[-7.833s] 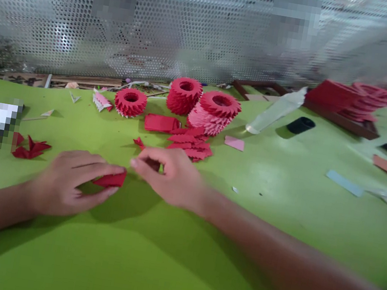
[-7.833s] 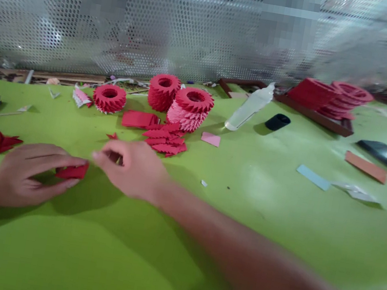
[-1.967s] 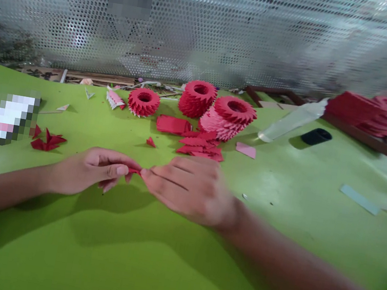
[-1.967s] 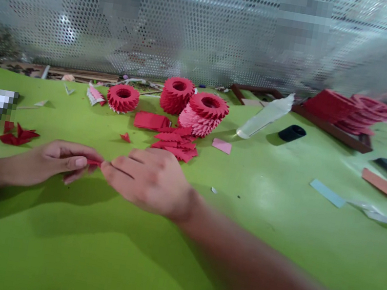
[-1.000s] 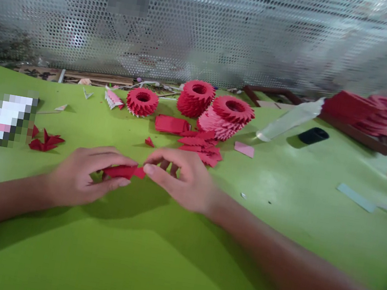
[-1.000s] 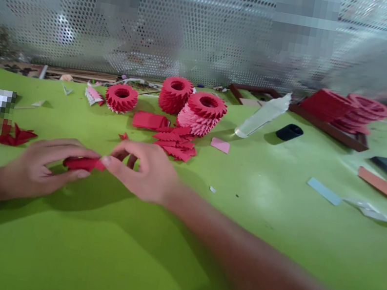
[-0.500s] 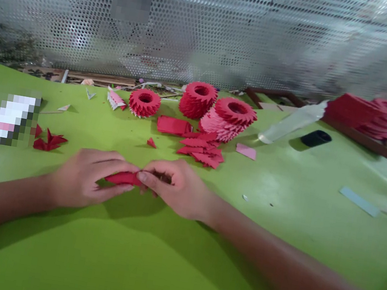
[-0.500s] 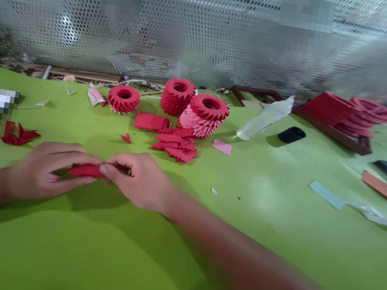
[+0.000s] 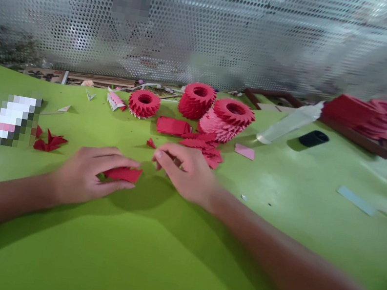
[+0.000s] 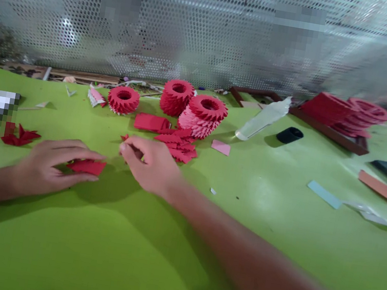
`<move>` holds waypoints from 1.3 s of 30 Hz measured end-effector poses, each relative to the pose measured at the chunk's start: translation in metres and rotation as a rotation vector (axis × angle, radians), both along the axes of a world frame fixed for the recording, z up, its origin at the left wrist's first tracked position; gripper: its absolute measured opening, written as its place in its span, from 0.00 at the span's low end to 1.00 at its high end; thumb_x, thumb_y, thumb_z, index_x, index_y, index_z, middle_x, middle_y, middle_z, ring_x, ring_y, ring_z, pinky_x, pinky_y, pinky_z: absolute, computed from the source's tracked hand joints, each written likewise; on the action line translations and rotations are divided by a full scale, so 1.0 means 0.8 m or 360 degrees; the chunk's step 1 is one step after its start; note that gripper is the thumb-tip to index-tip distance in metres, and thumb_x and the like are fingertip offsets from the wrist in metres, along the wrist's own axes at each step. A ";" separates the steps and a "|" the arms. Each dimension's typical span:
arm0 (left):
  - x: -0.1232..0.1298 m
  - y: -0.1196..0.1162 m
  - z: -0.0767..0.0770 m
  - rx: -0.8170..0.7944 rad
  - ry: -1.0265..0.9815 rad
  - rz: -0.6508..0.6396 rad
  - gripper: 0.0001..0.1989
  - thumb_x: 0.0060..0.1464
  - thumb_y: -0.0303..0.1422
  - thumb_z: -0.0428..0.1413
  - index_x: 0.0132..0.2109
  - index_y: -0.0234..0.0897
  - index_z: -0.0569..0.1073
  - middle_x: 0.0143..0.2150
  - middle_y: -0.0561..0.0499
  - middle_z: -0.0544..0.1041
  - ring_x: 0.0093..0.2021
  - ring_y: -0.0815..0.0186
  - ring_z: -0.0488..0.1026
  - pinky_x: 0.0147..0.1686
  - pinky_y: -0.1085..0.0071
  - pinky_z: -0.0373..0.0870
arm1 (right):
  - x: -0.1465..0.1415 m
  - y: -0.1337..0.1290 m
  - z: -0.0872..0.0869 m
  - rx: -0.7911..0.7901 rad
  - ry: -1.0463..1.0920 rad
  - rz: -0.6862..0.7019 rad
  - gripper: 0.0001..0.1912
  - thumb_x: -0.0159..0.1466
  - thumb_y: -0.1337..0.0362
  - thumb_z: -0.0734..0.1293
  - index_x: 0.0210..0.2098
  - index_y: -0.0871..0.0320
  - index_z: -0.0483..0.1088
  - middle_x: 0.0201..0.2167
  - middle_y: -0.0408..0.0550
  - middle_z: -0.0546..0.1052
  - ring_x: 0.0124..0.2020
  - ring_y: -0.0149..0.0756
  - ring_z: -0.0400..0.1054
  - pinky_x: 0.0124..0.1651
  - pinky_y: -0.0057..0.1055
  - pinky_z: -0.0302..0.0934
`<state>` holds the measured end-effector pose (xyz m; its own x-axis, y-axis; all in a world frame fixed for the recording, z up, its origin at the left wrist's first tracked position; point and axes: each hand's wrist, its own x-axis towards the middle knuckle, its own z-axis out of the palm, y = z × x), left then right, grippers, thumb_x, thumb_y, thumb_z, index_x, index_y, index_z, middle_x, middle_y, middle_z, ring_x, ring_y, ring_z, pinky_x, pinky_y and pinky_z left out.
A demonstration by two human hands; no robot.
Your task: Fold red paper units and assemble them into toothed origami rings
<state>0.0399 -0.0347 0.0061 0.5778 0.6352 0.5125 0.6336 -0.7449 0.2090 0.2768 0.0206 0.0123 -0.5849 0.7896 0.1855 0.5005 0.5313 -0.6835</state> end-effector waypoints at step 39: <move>0.000 0.005 0.001 -0.0447 -0.0081 -0.0092 0.14 0.64 0.35 0.56 0.52 0.34 0.78 0.39 0.46 0.80 0.33 0.67 0.76 0.32 0.74 0.73 | 0.001 0.011 -0.009 0.0542 -0.0297 -0.0008 0.15 0.72 0.63 0.59 0.54 0.58 0.71 0.47 0.52 0.81 0.45 0.41 0.76 0.45 0.35 0.66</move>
<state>0.0398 -0.0304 0.0069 0.5949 0.7233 0.3507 0.5753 -0.6878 0.4426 0.2773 0.0293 0.0053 -0.6298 0.7040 0.3281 0.6026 0.7094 -0.3655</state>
